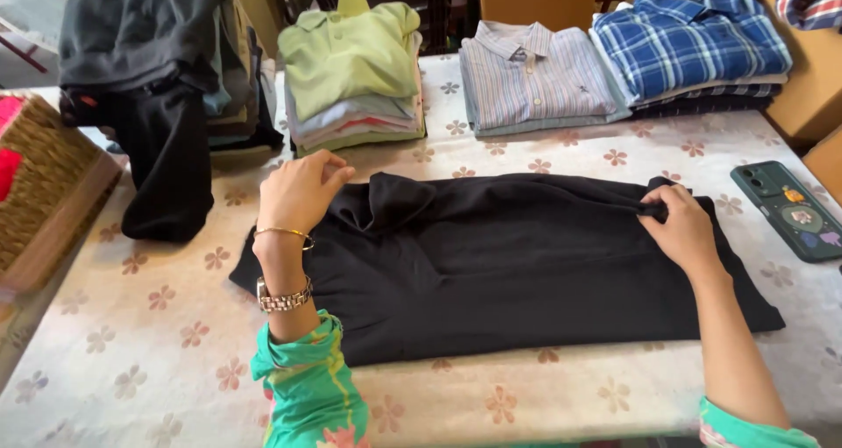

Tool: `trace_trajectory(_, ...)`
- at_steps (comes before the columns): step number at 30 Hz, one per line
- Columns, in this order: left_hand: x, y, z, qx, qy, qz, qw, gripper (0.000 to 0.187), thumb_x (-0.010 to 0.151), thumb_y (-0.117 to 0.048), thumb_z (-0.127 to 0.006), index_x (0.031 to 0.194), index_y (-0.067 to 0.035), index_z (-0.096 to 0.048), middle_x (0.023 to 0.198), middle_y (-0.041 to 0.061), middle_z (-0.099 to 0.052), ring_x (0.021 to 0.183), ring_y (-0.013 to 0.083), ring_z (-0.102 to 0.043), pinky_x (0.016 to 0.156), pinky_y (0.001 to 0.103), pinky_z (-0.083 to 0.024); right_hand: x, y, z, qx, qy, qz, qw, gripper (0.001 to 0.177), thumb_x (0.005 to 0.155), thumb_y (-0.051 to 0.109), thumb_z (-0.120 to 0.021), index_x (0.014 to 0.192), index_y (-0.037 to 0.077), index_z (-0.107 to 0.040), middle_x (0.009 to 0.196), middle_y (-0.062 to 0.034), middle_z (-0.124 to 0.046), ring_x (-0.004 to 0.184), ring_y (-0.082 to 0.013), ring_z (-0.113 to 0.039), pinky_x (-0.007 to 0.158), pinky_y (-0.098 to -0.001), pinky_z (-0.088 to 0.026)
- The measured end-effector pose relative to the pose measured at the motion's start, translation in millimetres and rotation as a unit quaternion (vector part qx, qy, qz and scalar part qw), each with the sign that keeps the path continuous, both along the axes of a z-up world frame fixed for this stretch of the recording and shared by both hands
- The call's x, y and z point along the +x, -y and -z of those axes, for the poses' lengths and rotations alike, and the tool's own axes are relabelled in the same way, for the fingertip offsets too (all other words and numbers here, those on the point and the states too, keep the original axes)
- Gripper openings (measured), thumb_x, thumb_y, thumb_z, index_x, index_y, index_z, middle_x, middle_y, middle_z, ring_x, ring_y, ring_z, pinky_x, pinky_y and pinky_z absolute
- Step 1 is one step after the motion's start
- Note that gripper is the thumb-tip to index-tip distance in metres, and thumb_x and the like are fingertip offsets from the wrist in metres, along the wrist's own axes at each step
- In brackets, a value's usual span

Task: Folding shirts and placing them in a stack.

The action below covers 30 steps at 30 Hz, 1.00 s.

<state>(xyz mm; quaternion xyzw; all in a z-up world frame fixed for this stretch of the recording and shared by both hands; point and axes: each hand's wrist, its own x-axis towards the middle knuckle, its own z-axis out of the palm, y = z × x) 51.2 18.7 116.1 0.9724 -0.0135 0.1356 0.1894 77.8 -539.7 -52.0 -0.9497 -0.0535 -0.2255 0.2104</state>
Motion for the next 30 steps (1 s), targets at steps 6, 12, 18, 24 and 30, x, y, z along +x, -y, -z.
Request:
trace_trajectory(6, 3.3, -2.8, 9.3, 0.002, 0.016, 0.016, 1.000, 0.034, 0.093, -0.046, -0.066, 0.104, -0.015, -0.075, 0.088, 0.008, -0.076, 0.088, 0.0330, -0.071, 0.074, 0.046, -0.053, -3.5, -4.1, -2.9, 0.019, -0.027, 0.011, 0.999, 0.024, 0.085, 0.011, -0.079, 0.106, 0.007, -0.069, 0.103, -0.0076, -0.066, 0.083, -0.0264, -0.065, 0.076, -0.0379, -0.052)
trace_trajectory(12, 10.3, -5.2, 17.0, 0.000, 0.011, 0.003, 1.000, 0.035, 0.092, -0.046, -0.066, 0.104, -0.014, -0.075, 0.087, 0.010, -0.075, 0.089, 0.0341, -0.070, 0.075, 0.047, -0.052, -1.9, -6.0, -6.6, 0.034, -0.004, -0.011, 0.999, 0.024, 0.086, 0.009, -0.078, 0.108, 0.006, -0.069, 0.103, -0.0075, -0.067, 0.085, -0.0239, -0.066, 0.078, -0.0358, -0.053)
trace_trajectory(18, 3.0, -4.5, 15.9, -0.007, 0.024, 0.013, 1.000, 0.034, 0.096, -0.044, -0.063, 0.101, -0.013, -0.075, 0.090, 0.010, -0.076, 0.089, 0.0358, -0.069, 0.075, 0.048, -0.052, -2.7, -5.9, -4.3, 0.033, -0.014, -0.013, 0.999, 0.025, 0.085, 0.010, -0.079, 0.108, 0.005, -0.068, 0.105, -0.0071, -0.067, 0.085, -0.0233, -0.067, 0.078, -0.0349, -0.054)
trace_trajectory(24, 5.3, -5.9, 14.2, 0.010, 0.022, -0.011, 1.000, 0.032, 0.096, -0.044, -0.063, 0.100, -0.015, -0.077, 0.087, 0.013, -0.075, 0.088, 0.0364, -0.069, 0.074, 0.049, -0.052, 3.3, -3.6, -6.6, 0.021, -0.020, -0.004, 1.000, 0.024, 0.086, 0.010, -0.080, 0.107, 0.005, -0.069, 0.102, -0.0081, -0.069, 0.084, -0.0242, -0.068, 0.077, -0.0366, -0.054)
trace_trajectory(30, 38.4, -15.5, 44.2, 0.019, -0.036, 0.009, 0.999, 0.034, 0.083, -0.048, -0.074, 0.088, -0.015, -0.080, 0.089, 0.010, -0.077, 0.088, 0.0332, -0.072, 0.076, 0.045, -0.055, -2.1, 0.2, -14.4, 0.033, -0.021, -0.049, 0.998, 0.027, 0.084, 0.012, -0.079, 0.110, 0.008, -0.073, 0.108, -0.0087, -0.068, 0.087, -0.0245, -0.069, 0.081, -0.0350, -0.055)
